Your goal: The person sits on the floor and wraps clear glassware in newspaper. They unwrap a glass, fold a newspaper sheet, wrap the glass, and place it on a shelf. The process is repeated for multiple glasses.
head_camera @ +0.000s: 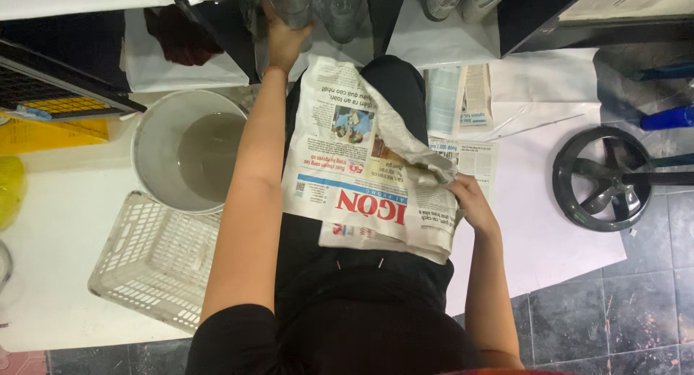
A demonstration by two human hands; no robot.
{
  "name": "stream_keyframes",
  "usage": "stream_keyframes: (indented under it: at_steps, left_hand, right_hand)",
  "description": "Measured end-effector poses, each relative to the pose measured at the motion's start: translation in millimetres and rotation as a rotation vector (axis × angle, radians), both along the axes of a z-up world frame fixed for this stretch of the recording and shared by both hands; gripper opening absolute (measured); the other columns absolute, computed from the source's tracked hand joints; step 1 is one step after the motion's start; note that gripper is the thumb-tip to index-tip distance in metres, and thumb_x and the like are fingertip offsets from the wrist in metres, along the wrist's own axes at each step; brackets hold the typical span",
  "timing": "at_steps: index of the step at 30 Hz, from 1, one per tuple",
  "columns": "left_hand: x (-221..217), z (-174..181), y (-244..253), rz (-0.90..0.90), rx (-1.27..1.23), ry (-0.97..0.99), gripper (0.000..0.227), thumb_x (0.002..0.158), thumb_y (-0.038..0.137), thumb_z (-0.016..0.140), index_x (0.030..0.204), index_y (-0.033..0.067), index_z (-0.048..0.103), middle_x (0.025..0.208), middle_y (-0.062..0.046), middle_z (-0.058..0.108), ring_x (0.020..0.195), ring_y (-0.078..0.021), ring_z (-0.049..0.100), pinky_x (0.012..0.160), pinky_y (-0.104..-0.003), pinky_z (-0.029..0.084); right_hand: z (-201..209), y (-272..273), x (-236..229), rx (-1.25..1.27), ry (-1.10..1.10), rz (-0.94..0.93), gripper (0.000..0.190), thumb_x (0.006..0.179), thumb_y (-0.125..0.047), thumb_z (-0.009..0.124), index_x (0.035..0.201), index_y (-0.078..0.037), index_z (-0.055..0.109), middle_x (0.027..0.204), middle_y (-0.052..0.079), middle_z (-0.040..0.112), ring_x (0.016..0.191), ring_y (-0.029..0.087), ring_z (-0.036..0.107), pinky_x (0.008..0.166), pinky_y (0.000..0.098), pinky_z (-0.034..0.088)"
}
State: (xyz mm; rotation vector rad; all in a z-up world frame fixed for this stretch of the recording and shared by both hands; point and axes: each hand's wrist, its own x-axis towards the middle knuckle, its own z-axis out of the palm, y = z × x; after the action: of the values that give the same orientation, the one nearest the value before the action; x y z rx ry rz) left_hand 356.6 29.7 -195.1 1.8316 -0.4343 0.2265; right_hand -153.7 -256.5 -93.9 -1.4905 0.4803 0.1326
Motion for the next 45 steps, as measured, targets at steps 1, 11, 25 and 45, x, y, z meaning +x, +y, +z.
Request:
stream_keyframes:
  at_steps: [1, 11, 25, 45]
  left_hand:
    - [0.0, 3.1, -0.9, -0.001, 0.009, -0.028, 0.126, 0.081, 0.021, 0.101, 0.155, -0.0078, 0.003, 0.151, -0.031, 0.044, 0.139, -0.0388, 0.046, 0.117, -0.04, 0.036]
    - [-5.2, 19.1, 2.1, -0.031, 0.0, 0.144, 0.107, 0.082, 0.022, 0.09, 0.156, -0.0052, 0.018, 0.149, -0.024, 0.055, 0.137, -0.0345, 0.055, 0.117, -0.038, 0.042]
    - [-77.4, 52.2, 21.8, 0.237, -0.34, 0.272, 0.094, 0.078, 0.005, 0.077, 0.152, 0.0019, 0.019, 0.147, -0.024, 0.039, 0.134, -0.0345, 0.044, 0.111, -0.042, 0.038]
    - [-311.9, 184.2, -36.3, -0.749, 0.791, -0.4, 0.069, 0.093, 0.066, 0.061, 0.125, 0.0045, 0.057, 0.164, -0.028, 0.017, 0.153, -0.0527, -0.002, 0.121, -0.072, -0.005]
  right_hand:
    - [2.6, 2.5, 2.3, -0.037, 0.019, -0.003, 0.026, 0.098, -0.021, 0.058, 0.099, 0.0, 0.073, 0.082, 0.0, 0.068, 0.073, 0.008, 0.056, 0.068, 0.0252, 0.046]
    - [38.0, 26.8, 22.3, -0.235, 0.002, 0.033, 0.026, 0.1, -0.02, 0.065, 0.097, 0.004, 0.075, 0.085, 0.001, 0.071, 0.08, 0.007, 0.058, 0.074, 0.0258, 0.05]
    - [48.5, 30.5, 24.2, -0.275, -0.005, 0.016, 0.026, 0.099, -0.02, 0.066, 0.095, 0.004, 0.074, 0.082, 0.001, 0.069, 0.078, 0.007, 0.056, 0.072, 0.0262, 0.049]
    - [83.6, 24.3, 4.0, -0.365, -0.055, 0.195, 0.034, 0.076, -0.017, 0.087, 0.107, -0.006, 0.079, 0.069, -0.002, 0.052, 0.069, 0.01, 0.048, 0.067, 0.0279, 0.043]
